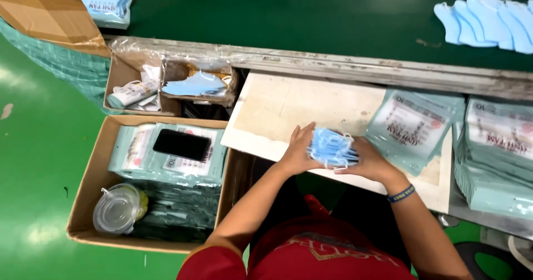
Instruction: Packing surgical masks into plastic bags at a production facility.
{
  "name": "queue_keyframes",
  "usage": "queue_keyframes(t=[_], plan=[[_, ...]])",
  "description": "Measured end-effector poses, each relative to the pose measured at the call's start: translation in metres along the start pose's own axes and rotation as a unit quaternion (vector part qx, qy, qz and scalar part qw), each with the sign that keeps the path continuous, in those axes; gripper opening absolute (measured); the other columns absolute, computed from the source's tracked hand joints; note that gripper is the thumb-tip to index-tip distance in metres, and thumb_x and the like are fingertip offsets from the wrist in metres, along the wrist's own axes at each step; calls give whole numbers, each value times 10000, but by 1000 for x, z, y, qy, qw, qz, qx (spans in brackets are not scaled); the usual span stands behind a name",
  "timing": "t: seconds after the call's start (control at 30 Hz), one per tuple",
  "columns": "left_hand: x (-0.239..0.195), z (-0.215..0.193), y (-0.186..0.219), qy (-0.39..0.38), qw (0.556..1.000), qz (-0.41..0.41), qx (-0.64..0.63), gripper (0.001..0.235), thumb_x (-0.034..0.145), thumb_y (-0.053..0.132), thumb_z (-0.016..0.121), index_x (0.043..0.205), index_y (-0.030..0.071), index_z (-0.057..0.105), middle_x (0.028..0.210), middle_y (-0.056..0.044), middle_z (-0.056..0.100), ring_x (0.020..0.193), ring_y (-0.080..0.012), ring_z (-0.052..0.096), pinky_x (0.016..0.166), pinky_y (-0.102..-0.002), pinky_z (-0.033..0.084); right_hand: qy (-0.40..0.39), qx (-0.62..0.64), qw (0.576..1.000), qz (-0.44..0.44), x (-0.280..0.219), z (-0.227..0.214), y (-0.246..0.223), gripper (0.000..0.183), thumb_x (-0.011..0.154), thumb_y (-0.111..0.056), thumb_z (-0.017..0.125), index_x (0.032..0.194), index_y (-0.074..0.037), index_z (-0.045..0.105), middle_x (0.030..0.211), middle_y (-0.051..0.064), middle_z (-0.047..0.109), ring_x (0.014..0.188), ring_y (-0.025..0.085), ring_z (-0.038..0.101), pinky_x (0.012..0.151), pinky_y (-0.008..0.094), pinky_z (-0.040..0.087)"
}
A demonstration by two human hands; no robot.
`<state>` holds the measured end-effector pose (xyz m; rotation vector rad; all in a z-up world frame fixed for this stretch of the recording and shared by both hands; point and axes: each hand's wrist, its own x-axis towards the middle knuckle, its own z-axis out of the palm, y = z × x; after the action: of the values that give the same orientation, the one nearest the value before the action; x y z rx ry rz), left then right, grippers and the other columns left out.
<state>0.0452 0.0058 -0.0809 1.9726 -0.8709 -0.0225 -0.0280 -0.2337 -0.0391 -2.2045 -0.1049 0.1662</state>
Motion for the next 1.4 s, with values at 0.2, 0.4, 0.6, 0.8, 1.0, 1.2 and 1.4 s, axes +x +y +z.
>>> queue_keyframes(t=[0.2,0.4,0.6,0.8,1.0,1.2,1.4], plan=[[0,17,-6,-71,996,-52,-1,954,695,524,860,1460,74,510,1578,-198,503,1564,-339,354,1322,-554,83,32,-67,997,24,-10,-3,25,714,607,-317,934,1157,21,628,1180,201,662,1075,331,659,914,390,532],[1,14,17,-90,995,-18,27,1106,633,527,919,1471,7,419,1588,-291,333,1552,-378,179,1239,-575,21,81,-25,996,-11,-24,4,-1,741,567,-318,942,1155,6,628,1091,177,673,1010,324,669,864,404,535],[-10,41,8,-102,985,-24,135,892,742,490,843,1467,89,512,1508,-139,557,1539,-343,366,1301,-615,78,83,-41,995,-25,-30,16,29,652,648,-309,933,1179,-19,689,1188,186,665,1094,277,647,940,410,534],[-12,-8,85,-67,994,7,-91,959,755,529,877,1511,91,479,1395,-108,633,1273,-242,594,1094,-371,485,79,217,971,-66,-58,19,24,546,800,-220,841,1267,-4,661,1229,140,714,1125,220,678,973,408,552],[-47,2,69,-110,922,-35,-370,803,888,399,835,1505,44,464,1395,-94,620,1275,-190,589,1086,-376,486,128,177,969,-114,-71,-9,20,438,843,-127,708,1262,-3,685,1234,139,711,1139,265,656,985,422,526],[-2,-46,58,-345,922,-84,-153,629,899,419,807,1375,42,639,1375,-191,671,1268,-303,641,1108,-420,521,247,-312,913,-93,-80,-43,51,373,851,-82,699,1216,-9,720,1178,173,681,1052,359,632,922,445,531],[41,44,75,-382,918,82,67,959,741,532,820,1472,14,476,1579,-182,392,1501,-339,316,1223,-455,268,234,-387,884,-115,-66,-43,65,73,920,-94,700,952,-31,721,965,125,694,896,316,674,793,424,562]])
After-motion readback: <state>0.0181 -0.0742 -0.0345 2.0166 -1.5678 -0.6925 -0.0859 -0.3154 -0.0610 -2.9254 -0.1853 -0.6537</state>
